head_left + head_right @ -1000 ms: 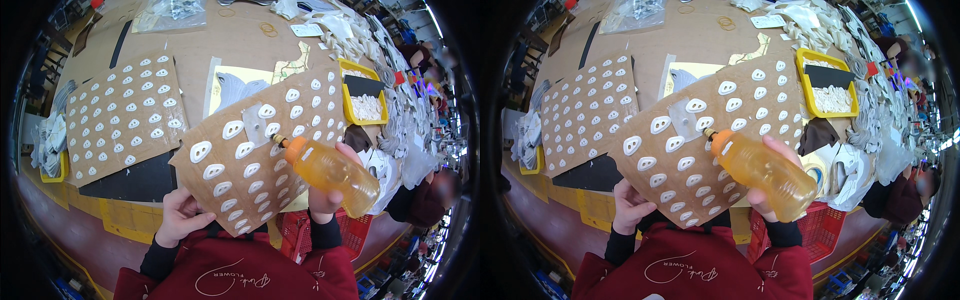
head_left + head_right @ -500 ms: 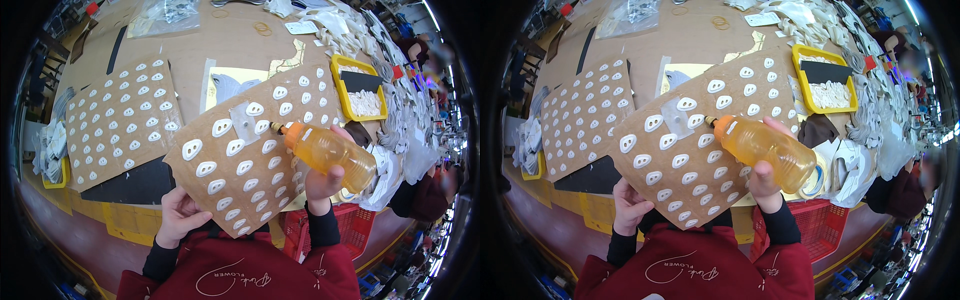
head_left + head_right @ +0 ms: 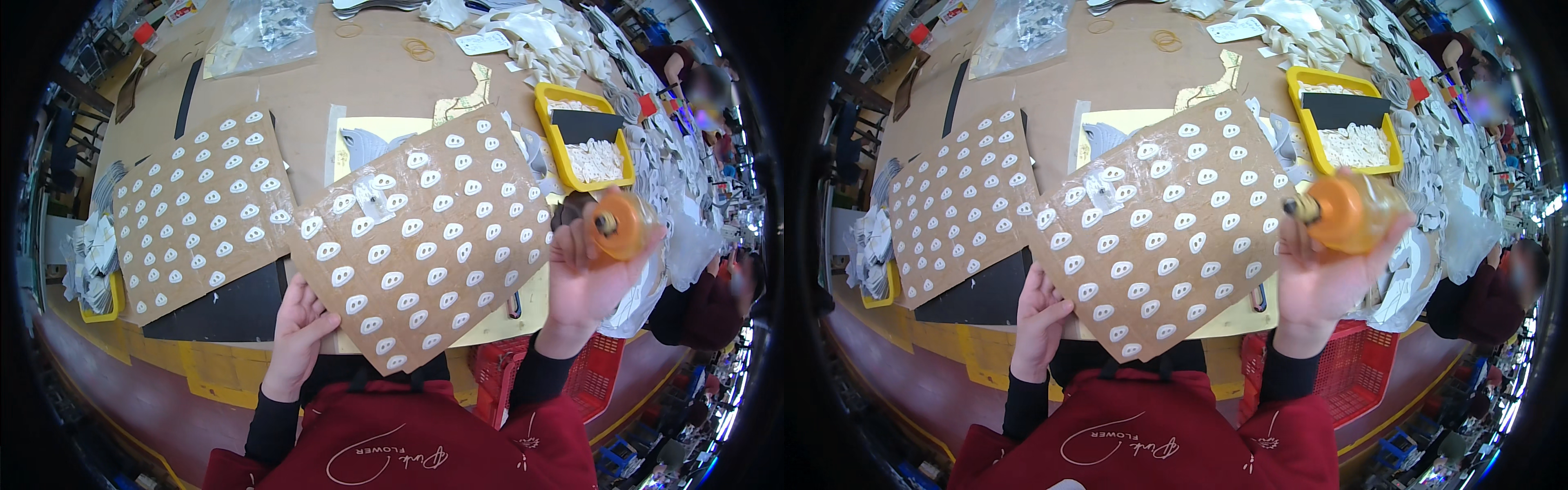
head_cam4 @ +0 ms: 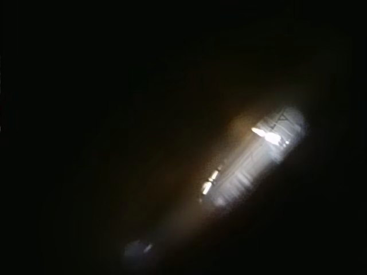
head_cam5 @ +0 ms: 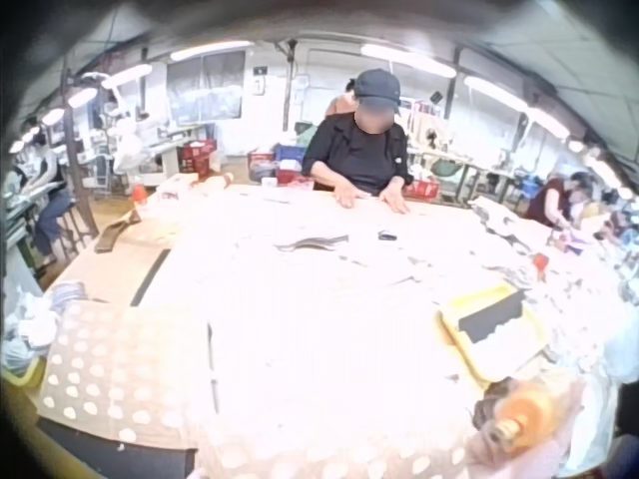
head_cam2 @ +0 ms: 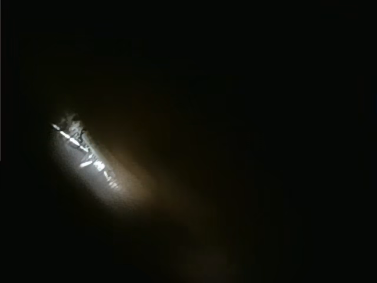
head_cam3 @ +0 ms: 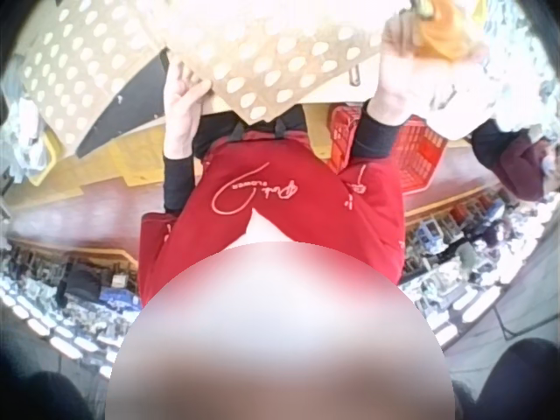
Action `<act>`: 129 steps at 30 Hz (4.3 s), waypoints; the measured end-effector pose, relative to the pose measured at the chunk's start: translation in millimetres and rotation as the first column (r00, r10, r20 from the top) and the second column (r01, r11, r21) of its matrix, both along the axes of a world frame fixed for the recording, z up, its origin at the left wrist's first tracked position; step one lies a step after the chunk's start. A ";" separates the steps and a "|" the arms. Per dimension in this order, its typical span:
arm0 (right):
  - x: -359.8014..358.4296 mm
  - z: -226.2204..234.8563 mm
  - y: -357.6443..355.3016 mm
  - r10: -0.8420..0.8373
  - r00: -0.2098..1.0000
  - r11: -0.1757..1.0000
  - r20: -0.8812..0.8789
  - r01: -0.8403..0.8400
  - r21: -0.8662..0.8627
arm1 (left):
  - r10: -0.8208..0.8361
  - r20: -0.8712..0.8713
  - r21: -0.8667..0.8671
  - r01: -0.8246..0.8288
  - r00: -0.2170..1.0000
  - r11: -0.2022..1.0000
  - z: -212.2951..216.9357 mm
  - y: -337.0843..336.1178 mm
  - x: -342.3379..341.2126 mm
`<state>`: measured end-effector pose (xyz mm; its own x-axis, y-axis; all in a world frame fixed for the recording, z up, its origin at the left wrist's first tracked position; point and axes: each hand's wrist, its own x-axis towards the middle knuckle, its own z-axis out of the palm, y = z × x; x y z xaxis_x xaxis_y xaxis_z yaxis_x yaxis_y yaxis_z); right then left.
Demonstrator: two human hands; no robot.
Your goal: The person holds a cardboard sheet with pre-cut white shapes and uses a squeeze bottle to apply a small amount of yellow liquid to each shape. The person works systematically across the sheet, moving from one shape to the next without pausing.
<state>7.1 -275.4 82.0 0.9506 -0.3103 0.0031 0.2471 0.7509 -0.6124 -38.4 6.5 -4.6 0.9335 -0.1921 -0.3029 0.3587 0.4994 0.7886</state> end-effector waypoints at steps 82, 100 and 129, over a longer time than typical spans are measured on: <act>-23.0 -38.9 24.8 0.169 0.951 0.958 0.258 -0.220 0.184 | -0.267 0.080 -0.088 0.274 0.960 0.958 -24.2 18.8 -12.0; 13.2 -44.3 37.0 -0.118 0.989 0.634 0.086 0.142 -0.760 | -0.302 0.050 -0.070 0.304 0.952 0.950 -20.7 19.6 -9.5; 7.3 -59.2 49.0 -0.131 0.991 0.686 0.038 0.118 -0.718 | -0.306 0.076 -0.064 0.311 0.949 0.948 -19.8 18.3 -8.1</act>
<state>14.5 -226.4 22.7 0.9052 -0.3352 0.2612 0.2919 0.0438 -0.9554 -46.5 24.7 -24.4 0.8419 -0.4938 -0.2178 0.4542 0.4303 0.7801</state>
